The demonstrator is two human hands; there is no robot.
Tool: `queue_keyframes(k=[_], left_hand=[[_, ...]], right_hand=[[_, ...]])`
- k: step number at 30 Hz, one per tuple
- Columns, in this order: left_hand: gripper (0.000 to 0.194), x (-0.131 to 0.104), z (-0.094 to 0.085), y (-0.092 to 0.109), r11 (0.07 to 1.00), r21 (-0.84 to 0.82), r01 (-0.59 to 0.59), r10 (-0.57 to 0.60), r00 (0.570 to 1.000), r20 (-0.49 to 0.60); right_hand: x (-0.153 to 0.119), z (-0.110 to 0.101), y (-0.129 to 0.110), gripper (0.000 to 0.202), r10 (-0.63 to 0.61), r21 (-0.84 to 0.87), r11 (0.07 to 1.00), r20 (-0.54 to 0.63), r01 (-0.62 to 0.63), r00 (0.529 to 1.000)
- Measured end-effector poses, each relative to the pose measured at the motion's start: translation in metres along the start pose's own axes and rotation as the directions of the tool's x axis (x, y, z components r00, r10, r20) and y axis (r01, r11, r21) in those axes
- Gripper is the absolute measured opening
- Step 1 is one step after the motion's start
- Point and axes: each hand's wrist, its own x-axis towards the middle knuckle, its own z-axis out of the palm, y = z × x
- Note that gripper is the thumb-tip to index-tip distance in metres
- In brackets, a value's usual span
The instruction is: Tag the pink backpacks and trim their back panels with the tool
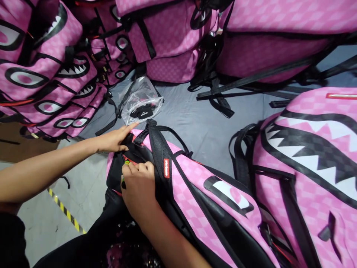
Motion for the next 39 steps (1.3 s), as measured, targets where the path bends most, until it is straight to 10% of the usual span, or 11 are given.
queue_keyframes(k=[17,39], left_hand=[[0.116,0.012,-0.004,0.011,0.998,0.042,0.042,-0.043,0.998,0.038],[0.113,0.019,0.007,0.001,0.999,0.026,0.035,-0.035,0.999,-0.012]], right_hand=[[0.023,-0.001,0.035,0.02,0.108,-0.013,0.994,0.001,-0.108,0.994],[0.027,0.021,0.017,0.019,0.092,-0.018,0.995,-0.154,-0.095,0.984]])
